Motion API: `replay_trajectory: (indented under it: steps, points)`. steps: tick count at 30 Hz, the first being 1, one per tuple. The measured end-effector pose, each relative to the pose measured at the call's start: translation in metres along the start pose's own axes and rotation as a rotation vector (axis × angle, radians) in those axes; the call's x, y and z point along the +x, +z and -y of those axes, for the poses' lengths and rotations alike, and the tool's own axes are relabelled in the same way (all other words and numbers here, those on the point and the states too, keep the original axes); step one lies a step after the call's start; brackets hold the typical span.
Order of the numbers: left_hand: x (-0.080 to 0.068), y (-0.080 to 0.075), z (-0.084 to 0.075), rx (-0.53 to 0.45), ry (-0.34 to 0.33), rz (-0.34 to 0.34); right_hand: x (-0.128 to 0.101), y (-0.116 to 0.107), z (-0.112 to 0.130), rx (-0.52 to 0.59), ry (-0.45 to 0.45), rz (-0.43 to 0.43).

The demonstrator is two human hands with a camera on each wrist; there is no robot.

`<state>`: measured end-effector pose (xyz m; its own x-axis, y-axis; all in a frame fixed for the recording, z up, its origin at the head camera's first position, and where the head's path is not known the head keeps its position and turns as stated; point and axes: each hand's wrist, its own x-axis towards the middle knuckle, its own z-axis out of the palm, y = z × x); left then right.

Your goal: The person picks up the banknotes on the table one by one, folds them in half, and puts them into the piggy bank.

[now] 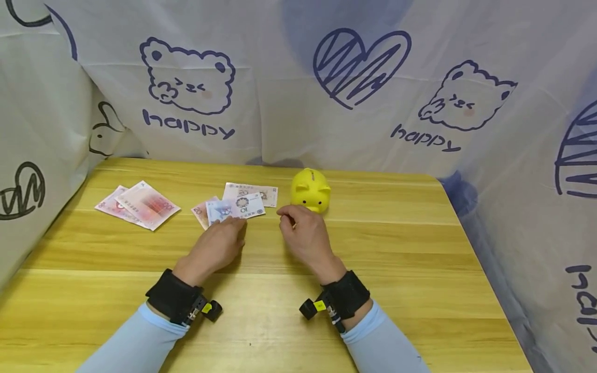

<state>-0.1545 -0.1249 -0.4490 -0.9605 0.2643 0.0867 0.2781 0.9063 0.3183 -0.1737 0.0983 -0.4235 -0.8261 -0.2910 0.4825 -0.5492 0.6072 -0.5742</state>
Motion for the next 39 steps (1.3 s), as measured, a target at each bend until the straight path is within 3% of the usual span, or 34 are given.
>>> replay_trajectory:
  steps: [5,8,13,17,20,24,30,39]
  points:
    - [0.000,0.002,-0.002,-0.015,0.066,-0.095,-0.001,0.000,0.000,0.006,-0.002,0.037]
    - [0.000,0.001,0.002,0.008,0.000,-0.115,-0.001,-0.001,0.001,0.003,-0.003,0.057]
    - [0.000,-0.004,0.014,0.047,-0.161,-0.053,-0.001,-0.001,0.001,-0.001,-0.012,0.077]
    - [0.001,-0.008,0.021,0.019,-0.196,0.057,-0.002,-0.001,0.000,-0.003,-0.017,0.087]
    - [0.003,-0.009,0.022,-0.025,-0.216,0.098,-0.002,-0.001,0.000,-0.004,-0.024,0.087]
    - [0.004,-0.009,0.024,-0.023,-0.226,0.074,-0.003,-0.001,0.000,0.003,-0.030,0.089]
    - [0.004,-0.009,0.026,-0.013,-0.242,0.094,-0.003,0.000,-0.002,0.002,-0.029,0.091]
    - [0.003,-0.008,0.026,-0.029,-0.213,-0.012,-0.004,0.002,-0.003,-0.005,-0.031,0.092]
